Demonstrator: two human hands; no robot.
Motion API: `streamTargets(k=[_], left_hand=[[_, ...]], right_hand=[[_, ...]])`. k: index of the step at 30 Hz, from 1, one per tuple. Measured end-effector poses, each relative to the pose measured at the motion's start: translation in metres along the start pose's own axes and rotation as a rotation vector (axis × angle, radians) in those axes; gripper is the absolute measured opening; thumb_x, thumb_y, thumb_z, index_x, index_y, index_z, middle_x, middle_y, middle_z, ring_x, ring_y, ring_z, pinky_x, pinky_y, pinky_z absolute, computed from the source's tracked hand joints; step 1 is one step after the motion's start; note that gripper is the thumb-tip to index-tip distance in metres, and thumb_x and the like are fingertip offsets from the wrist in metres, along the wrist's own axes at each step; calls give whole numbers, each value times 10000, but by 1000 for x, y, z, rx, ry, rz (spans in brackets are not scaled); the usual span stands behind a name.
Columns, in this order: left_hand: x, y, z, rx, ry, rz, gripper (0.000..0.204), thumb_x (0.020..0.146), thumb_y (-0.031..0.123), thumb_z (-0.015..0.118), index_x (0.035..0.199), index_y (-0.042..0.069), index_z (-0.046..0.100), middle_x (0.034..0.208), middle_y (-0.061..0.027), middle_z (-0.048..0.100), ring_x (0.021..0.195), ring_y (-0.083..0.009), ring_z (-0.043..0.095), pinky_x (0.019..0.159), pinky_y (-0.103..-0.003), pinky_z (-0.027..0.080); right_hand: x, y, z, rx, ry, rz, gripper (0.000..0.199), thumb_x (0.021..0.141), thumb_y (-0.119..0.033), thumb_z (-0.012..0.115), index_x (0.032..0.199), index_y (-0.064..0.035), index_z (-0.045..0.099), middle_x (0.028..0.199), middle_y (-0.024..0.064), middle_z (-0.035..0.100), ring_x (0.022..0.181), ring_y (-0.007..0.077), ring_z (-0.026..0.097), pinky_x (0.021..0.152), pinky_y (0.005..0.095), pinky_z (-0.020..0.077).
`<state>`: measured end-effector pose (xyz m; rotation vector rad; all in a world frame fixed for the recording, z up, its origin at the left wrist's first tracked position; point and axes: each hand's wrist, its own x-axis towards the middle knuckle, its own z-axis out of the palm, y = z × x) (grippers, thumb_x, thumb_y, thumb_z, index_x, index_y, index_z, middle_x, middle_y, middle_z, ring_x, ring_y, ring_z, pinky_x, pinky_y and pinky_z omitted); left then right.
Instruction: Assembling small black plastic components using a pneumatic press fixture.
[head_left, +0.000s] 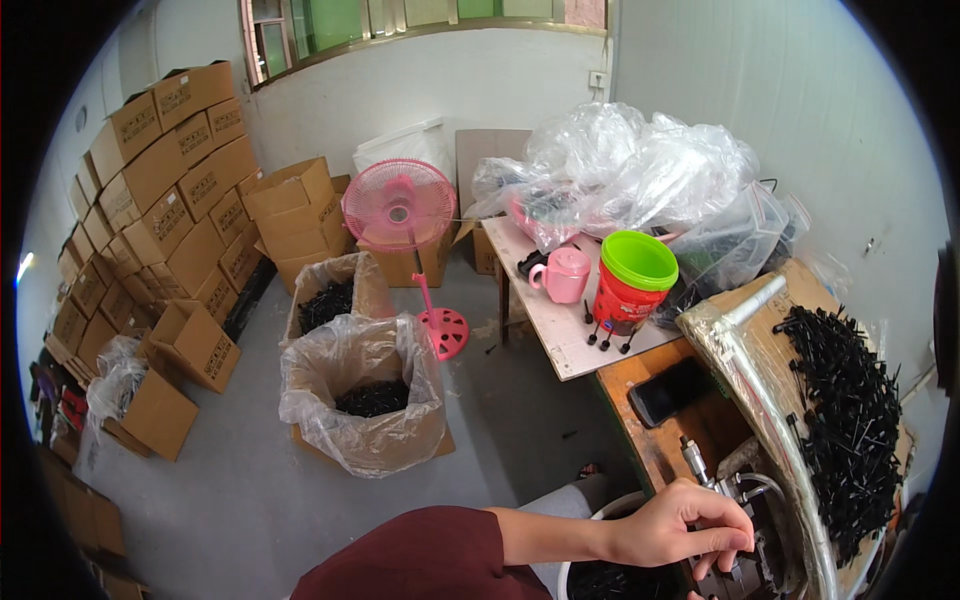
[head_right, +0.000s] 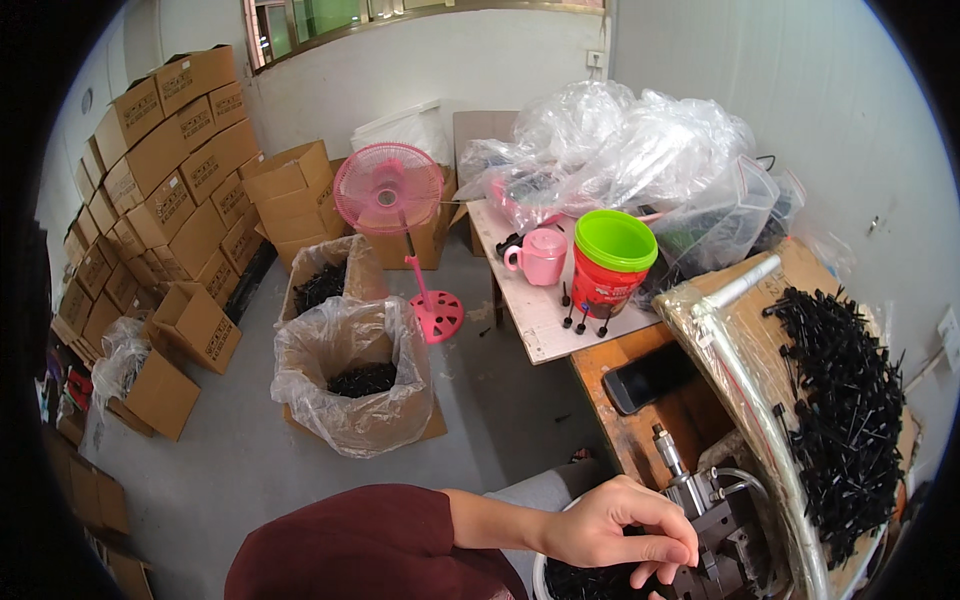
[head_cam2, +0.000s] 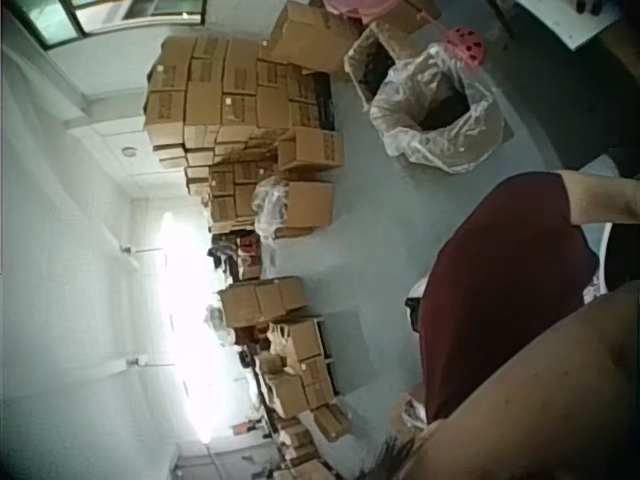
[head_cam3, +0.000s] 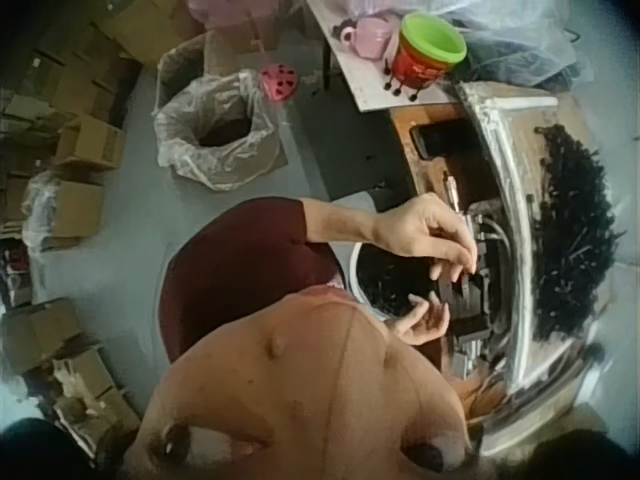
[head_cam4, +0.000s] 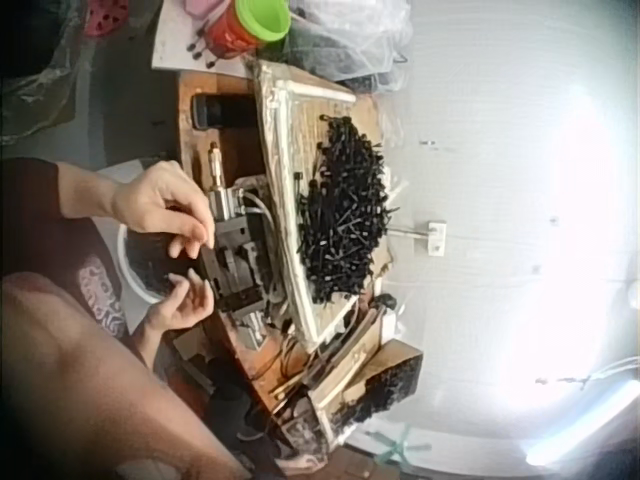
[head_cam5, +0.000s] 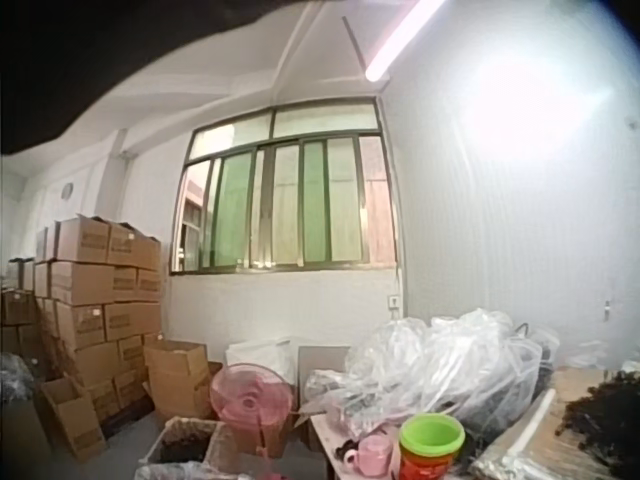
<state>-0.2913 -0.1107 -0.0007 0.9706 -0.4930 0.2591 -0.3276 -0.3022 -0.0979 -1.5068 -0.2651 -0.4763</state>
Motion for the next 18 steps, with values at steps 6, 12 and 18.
streamTargets(k=[6, 12, 18], left_hand=[[-2, 10, 0, 169, 35, 126, 46, 913, 56, 703, 904, 11, 704, 786, -30, 663, 574, -75, 609, 517, -207, 448], [-4, 7, -6, 275, 75, 211, 118, 854, 56, 771, 804, 33, 667, 768, -5, 651, 590, -51, 580, 515, -215, 400], [-4, 12, -5, 69, 62, -108, 100, 875, 118, 765, 862, 66, 681, 835, -46, 697, 687, -47, 628, 566, -202, 495]], right_hand=[[5, -5, 4, 1, -61, -8, 372, 977, -73, 606, 1308, 26, 468, 1064, 183, 637, 719, 202, 589, 655, 296, 517], [3, -12, 8, 31, -65, 61, 365, 977, -65, 605, 1305, 20, 469, 1086, 182, 632, 738, 206, 592, 689, 303, 520], [2, -6, -3, -35, -64, 83, 372, 988, -99, 600, 1321, -2, 467, 1108, 176, 629, 778, 218, 603, 731, 319, 530]])
